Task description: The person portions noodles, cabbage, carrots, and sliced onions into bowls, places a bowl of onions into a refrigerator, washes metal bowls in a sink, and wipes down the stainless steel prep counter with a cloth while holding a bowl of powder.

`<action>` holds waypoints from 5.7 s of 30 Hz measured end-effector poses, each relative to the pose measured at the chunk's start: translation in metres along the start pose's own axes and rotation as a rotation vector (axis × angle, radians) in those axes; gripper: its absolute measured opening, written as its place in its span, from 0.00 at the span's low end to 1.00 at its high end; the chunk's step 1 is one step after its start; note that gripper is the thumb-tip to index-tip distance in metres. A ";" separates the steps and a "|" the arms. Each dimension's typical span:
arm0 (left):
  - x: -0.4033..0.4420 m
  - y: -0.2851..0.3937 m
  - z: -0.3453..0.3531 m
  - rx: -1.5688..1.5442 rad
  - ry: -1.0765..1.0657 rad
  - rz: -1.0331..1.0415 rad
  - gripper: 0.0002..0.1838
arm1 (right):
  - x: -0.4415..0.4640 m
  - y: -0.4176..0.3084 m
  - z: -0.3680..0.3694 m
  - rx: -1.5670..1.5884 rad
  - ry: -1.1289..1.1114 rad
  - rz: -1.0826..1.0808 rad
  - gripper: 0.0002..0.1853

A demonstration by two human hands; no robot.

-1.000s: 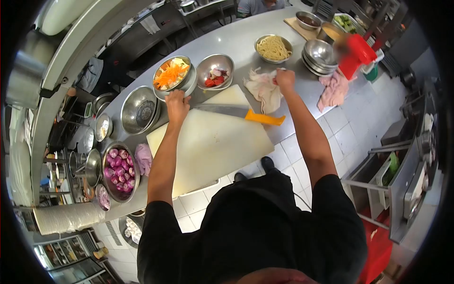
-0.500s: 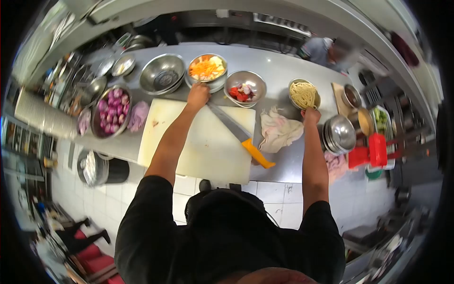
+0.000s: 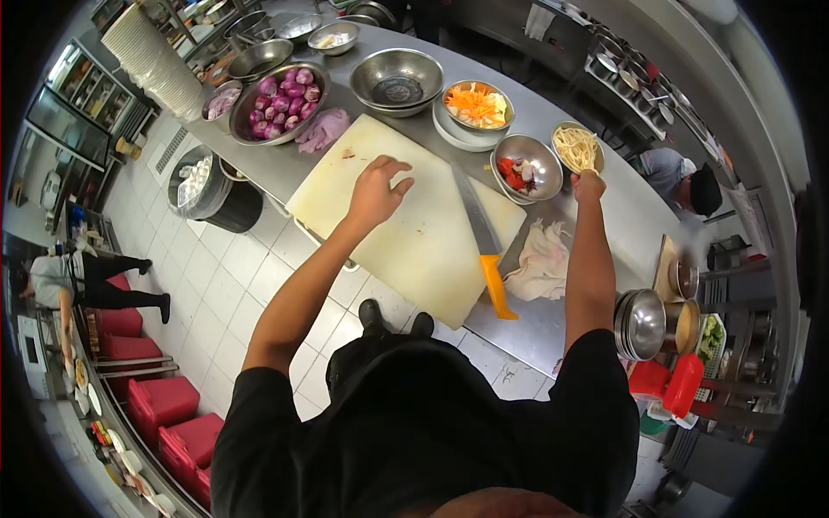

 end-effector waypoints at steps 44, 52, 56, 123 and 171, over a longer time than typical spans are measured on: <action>-0.007 -0.084 -0.069 -0.053 0.158 -0.127 0.14 | -0.360 -0.020 -0.095 -1.030 -0.891 -0.811 0.28; -0.041 -0.284 -0.175 -0.058 0.036 -0.246 0.16 | -0.507 -0.051 -0.106 -0.508 -0.455 0.055 0.14; -0.091 -0.404 -0.224 0.051 -0.031 -0.469 0.15 | -0.599 -0.013 -0.110 -0.196 -0.245 0.260 0.12; -0.203 -0.596 -0.533 -0.164 0.408 -0.958 0.18 | -0.882 0.187 0.470 -0.862 -1.791 -0.779 0.23; 0.122 -0.326 -0.255 -1.074 -0.167 -0.834 0.33 | -0.539 0.023 -0.017 -0.694 -0.267 -0.635 0.19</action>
Point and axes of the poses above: each hand's wrist, its own x-axis towards the middle knuckle, its own z-axis out of the palm, y = z × x, the point moved 1 cm from there along x, towards the middle knuckle, and after that the axes turned 12 degrees about -z, right-handed, at the moved point
